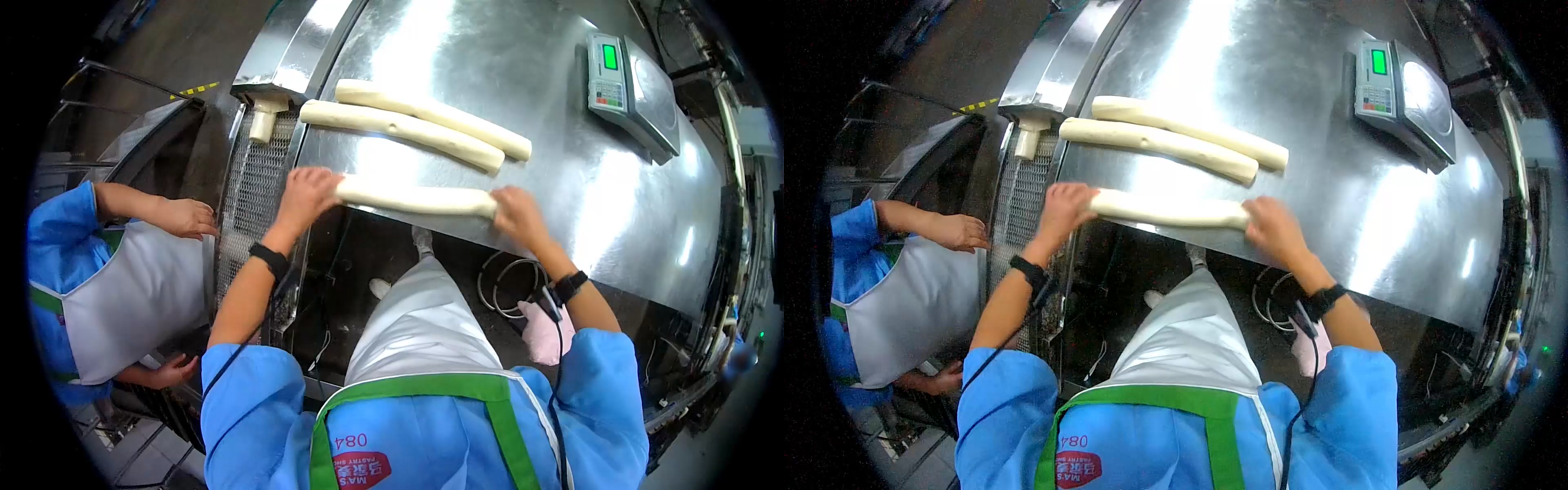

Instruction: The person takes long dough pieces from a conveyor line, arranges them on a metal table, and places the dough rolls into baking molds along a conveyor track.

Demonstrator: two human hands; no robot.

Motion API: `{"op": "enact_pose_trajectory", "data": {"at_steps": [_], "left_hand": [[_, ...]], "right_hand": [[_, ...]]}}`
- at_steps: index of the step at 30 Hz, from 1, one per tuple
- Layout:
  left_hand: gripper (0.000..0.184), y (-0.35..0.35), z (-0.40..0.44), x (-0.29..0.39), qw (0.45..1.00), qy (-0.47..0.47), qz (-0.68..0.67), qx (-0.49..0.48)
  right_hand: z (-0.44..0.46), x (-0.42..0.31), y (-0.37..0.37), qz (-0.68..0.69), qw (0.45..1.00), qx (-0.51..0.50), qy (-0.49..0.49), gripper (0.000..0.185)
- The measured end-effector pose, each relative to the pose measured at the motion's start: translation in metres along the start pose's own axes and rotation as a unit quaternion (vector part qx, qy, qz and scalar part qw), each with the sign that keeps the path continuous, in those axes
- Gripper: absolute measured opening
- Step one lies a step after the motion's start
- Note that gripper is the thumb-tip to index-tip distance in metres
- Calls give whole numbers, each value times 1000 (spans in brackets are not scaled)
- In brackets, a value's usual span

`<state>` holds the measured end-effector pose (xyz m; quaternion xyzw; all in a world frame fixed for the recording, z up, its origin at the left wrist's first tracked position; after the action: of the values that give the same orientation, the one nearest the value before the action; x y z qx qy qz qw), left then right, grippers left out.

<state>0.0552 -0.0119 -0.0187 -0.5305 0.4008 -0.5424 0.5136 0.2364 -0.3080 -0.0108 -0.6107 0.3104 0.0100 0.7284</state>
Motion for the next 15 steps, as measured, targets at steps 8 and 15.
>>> {"op": "enact_pose_trajectory", "data": {"at_steps": [8,15], "left_hand": [[48,-19,36,-17,993,-63,23,92],[46,-13,14,-13,992,-99,-73,2]], "right_hand": [[30,-13,-5,-150,982,111,-17,28],[6,-11,-1,-62,997,52,15,41]]}}
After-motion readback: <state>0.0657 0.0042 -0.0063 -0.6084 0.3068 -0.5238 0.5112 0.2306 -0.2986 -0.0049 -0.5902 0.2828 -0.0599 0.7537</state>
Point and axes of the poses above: each hand's wrist, its own z-axis towards the middle knuckle, its own y-axis out of the palm, x = y × z, the point moved 6 cm from there along z, towards the middle knuckle
